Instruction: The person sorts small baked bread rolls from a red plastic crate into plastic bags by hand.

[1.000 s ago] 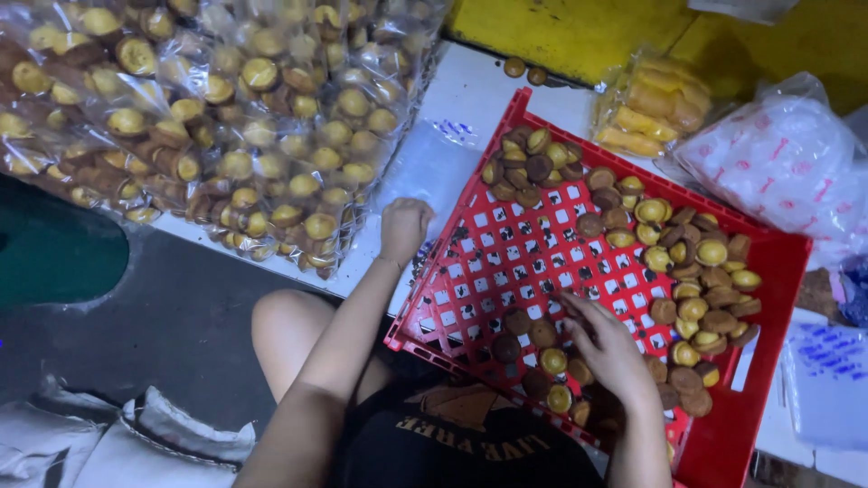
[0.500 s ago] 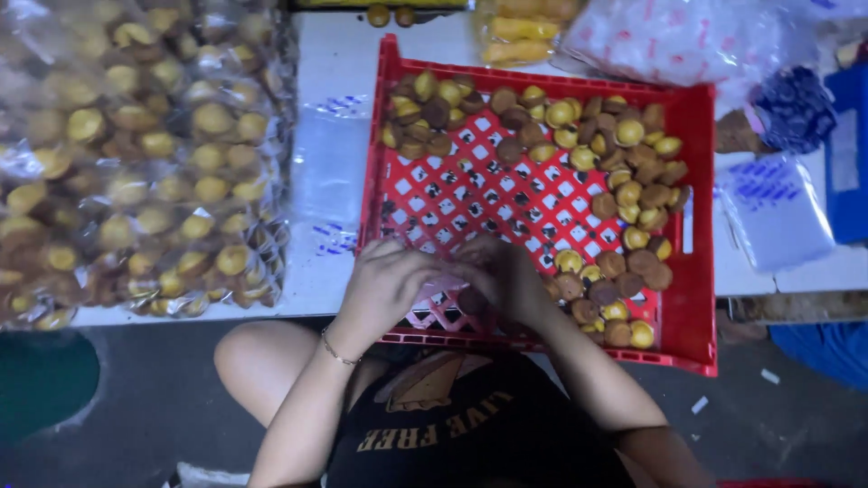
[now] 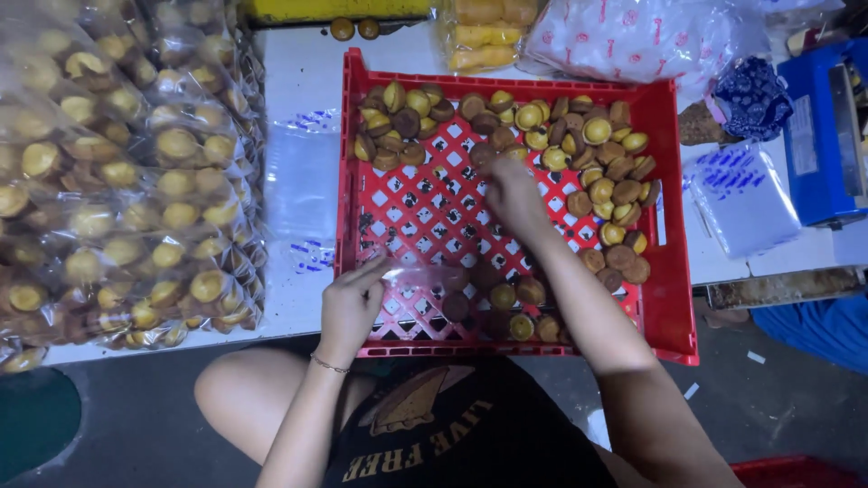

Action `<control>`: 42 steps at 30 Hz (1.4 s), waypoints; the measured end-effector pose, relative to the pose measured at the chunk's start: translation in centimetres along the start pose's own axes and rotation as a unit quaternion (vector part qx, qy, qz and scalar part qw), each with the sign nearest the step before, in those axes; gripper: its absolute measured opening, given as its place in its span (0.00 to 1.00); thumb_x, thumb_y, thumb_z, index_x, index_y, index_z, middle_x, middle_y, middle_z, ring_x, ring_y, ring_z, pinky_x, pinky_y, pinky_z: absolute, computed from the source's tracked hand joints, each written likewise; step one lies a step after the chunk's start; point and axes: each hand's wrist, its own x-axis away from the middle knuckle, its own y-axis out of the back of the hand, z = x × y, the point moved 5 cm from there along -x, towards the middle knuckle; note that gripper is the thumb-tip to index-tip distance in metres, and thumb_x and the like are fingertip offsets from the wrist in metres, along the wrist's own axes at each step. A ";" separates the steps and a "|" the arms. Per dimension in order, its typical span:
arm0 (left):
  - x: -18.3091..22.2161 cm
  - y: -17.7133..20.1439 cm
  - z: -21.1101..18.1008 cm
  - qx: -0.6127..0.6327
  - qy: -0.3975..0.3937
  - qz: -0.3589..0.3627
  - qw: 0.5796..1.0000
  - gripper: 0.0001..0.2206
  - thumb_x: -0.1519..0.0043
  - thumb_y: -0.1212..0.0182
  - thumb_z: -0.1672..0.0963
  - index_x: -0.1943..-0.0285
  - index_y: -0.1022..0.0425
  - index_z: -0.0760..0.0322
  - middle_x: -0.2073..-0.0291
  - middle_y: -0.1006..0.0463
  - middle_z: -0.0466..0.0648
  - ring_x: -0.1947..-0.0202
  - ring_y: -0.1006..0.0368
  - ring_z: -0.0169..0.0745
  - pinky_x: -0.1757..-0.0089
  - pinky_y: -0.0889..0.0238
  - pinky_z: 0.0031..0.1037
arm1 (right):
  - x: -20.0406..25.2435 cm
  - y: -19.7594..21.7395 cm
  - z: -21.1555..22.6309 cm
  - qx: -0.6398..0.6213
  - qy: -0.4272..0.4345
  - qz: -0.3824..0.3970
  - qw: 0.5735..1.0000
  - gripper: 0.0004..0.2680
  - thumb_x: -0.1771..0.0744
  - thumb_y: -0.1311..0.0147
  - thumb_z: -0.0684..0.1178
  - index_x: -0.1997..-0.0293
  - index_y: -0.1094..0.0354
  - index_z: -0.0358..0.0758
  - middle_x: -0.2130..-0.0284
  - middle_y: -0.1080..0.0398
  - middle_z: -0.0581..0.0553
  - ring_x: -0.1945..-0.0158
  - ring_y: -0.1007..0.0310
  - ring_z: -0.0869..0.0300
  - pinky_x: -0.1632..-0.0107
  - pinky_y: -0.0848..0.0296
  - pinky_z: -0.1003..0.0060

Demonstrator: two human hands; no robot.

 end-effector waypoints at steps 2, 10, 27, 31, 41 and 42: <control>-0.2 -0.1 0.0 0.004 -0.009 -0.006 1.000 0.13 0.41 0.43 0.64 0.55 0.14 0.59 0.51 0.15 0.47 0.54 0.20 0.50 0.53 0.27 0.36 | -0.9 -0.9 -4.4 0.056 -0.003 -0.046 0.997 0.13 0.38 0.40 0.37 0.50 0.30 0.36 0.54 0.31 0.33 0.48 0.28 0.37 0.45 0.27 0.44; 0.4 -0.7 1.2 0.032 0.011 -0.020 0.999 0.15 0.42 0.45 0.64 0.55 0.14 0.56 0.51 0.15 0.45 0.54 0.20 0.49 0.53 0.27 0.34 | -3.4 1.6 -7.5 0.168 0.140 -0.181 0.959 0.12 0.36 0.39 0.41 0.48 0.28 0.35 0.49 0.30 0.32 0.46 0.27 0.36 0.44 0.26 0.48; 0.2 -0.5 1.1 0.078 -0.006 -0.001 0.997 0.13 0.38 0.46 0.63 0.52 0.16 0.64 0.47 0.18 0.53 0.57 0.18 0.39 0.56 0.22 0.27 | -12.1 0.6 -6.0 0.017 -0.013 -0.175 0.984 0.19 0.35 0.46 0.40 0.36 0.38 0.40 0.42 0.41 0.30 0.41 0.34 0.34 0.41 0.29 0.43; 0.3 -0.3 1.0 0.084 0.000 -0.009 0.996 0.13 0.38 0.47 0.64 0.52 0.16 0.64 0.48 0.18 0.52 0.51 0.19 0.41 0.50 0.24 0.29 | -12.0 0.9 -3.2 0.045 -0.053 -0.098 0.993 0.22 0.36 0.45 0.33 0.35 0.44 0.42 0.40 0.46 0.28 0.53 0.27 0.29 0.52 0.26 0.34; 0.1 -0.2 1.4 0.068 0.001 -0.032 0.997 0.14 0.44 0.44 0.63 0.59 0.14 0.54 0.55 0.14 0.44 0.56 0.19 0.48 0.56 0.26 0.35 | -5.8 -0.1 -4.1 -0.014 0.110 -0.238 0.965 0.23 0.40 0.33 0.39 0.39 0.34 0.37 0.49 0.36 0.32 0.43 0.31 0.33 0.41 0.29 0.44; 0.4 -0.3 1.6 0.073 0.000 -0.031 0.997 0.14 0.44 0.44 0.63 0.59 0.14 0.53 0.55 0.14 0.43 0.55 0.19 0.48 0.55 0.26 0.34 | -4.4 -2.1 -4.4 -0.006 0.126 -0.181 0.975 0.22 0.38 0.34 0.38 0.38 0.34 0.37 0.47 0.36 0.33 0.41 0.32 0.34 0.41 0.28 0.43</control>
